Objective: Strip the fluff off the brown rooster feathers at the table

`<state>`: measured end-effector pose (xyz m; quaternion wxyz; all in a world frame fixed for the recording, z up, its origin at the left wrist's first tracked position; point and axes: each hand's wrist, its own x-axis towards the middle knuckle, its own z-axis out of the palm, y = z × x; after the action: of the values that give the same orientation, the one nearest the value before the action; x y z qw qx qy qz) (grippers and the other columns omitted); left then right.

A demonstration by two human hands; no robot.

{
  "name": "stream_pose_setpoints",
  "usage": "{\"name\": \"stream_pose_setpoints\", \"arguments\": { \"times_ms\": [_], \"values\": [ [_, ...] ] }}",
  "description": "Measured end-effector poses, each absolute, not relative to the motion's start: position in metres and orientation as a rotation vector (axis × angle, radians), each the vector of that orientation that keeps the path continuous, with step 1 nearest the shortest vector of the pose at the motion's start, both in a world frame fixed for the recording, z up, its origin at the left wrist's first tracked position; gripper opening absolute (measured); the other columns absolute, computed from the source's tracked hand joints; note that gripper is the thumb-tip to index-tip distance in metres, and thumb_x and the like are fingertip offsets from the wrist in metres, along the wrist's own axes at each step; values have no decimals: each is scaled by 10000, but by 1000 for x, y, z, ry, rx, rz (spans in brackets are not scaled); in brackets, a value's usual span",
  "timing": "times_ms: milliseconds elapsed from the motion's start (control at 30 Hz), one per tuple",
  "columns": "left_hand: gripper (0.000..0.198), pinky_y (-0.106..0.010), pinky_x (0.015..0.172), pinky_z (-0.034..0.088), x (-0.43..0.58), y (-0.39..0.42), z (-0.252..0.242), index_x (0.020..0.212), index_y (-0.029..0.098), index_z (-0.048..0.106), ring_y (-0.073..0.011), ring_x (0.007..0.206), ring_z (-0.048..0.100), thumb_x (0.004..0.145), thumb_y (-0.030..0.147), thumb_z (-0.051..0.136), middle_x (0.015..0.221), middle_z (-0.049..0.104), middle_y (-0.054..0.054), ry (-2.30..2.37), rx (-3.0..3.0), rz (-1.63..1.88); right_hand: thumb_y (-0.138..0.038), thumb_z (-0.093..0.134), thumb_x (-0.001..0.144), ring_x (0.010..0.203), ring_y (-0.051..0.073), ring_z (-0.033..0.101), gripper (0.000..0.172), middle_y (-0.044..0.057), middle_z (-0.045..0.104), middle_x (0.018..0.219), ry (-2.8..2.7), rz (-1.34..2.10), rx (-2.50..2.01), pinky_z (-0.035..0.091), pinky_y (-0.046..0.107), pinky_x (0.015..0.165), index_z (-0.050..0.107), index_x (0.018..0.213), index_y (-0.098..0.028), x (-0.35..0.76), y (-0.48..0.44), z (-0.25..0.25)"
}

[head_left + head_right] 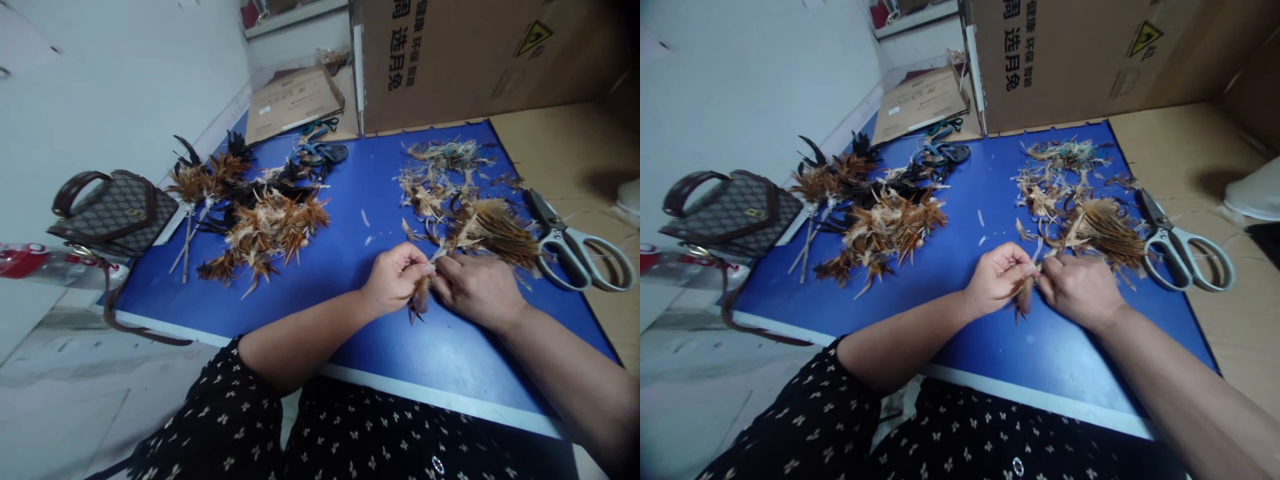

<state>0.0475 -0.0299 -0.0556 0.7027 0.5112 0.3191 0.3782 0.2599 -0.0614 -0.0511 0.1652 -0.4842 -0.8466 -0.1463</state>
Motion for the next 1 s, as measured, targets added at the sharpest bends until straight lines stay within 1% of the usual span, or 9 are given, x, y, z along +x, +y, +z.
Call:
{"name": "stream_pose_setpoints", "arguments": {
  "times_ms": [33,100,200,300,400,467,567,733,1000],
  "values": [
    [483,-271,594,542,47,-28,-57,915,196,669,-126,580,660,863,607,916,736,706,2,711,1148,875,-385,531,1108,583,183,506,394,69,667,684,-2414,-412,-1363,301,356,664,684,798,-198,261,-61,-50],
    [441,-312,762,616,48,-24,-59,879,178,714,-159,785,737,838,543,957,871,758,-49,704,1233,991,-336,523,1114,602,182,526,363,54,666,699,-2432,-358,-1303,348,356,681,673,811,-204,262,-59,-46],
    [311,-372,1015,624,47,-18,-62,915,167,802,-203,1082,749,835,413,973,1133,776,-110,636,1353,1100,-273,508,1127,645,178,566,324,32,682,750,-2415,-216,-1225,419,349,733,644,838,-220,263,-57,-41],
    [240,-400,1087,616,44,-15,-64,1082,180,845,-217,1165,748,891,310,909,1271,756,-123,560,1294,1043,-245,516,1126,674,179,591,292,16,673,767,-2344,-85,-1182,453,341,757,606,849,-238,264,-55,-39],
    [305,-419,1124,599,40,-14,-65,1219,181,831,-216,1154,757,918,229,854,1291,770,-125,570,1175,951,-233,524,1124,669,182,580,286,-1,615,734,-2286,30,-1153,459,337,740,566,842,-255,264,-54,-38],
    [343,-427,1129,592,40,-13,-66,1255,166,813,-211,1119,767,913,184,840,1230,794,-125,600,1083,903,-228,523,1124,649,181,558,290,-8,574,715,-2240,85,-1164,448,334,704,545,837,-263,265,-54,-38],
    [323,-435,1134,588,43,-11,-66,1215,152,799,-208,1104,778,895,148,846,1186,814,-123,692,983,916,-222,535,1116,622,179,535,280,-12,545,694,-2179,136,-1164,438,333,666,543,840,-267,265,-54,-37],
    [330,-405,1059,597,47,-10,-65,1136,140,792,-167,972,770,836,176,928,1083,827,-96,772,926,850,-219,565,1115,645,179,588,220,8,630,734,-2174,147,-1138,451,334,669,608,903,-259,267,-52,-37],
    [553,-289,755,543,50,-17,-60,1049,128,745,-98,706,661,717,446,1053,850,759,-18,700,969,742,-230,588,1102,663,183,604,197,9,666,749,-2233,117,-1129,455,327,713,633,912,-257,267,-55,-40]
  ]
}}
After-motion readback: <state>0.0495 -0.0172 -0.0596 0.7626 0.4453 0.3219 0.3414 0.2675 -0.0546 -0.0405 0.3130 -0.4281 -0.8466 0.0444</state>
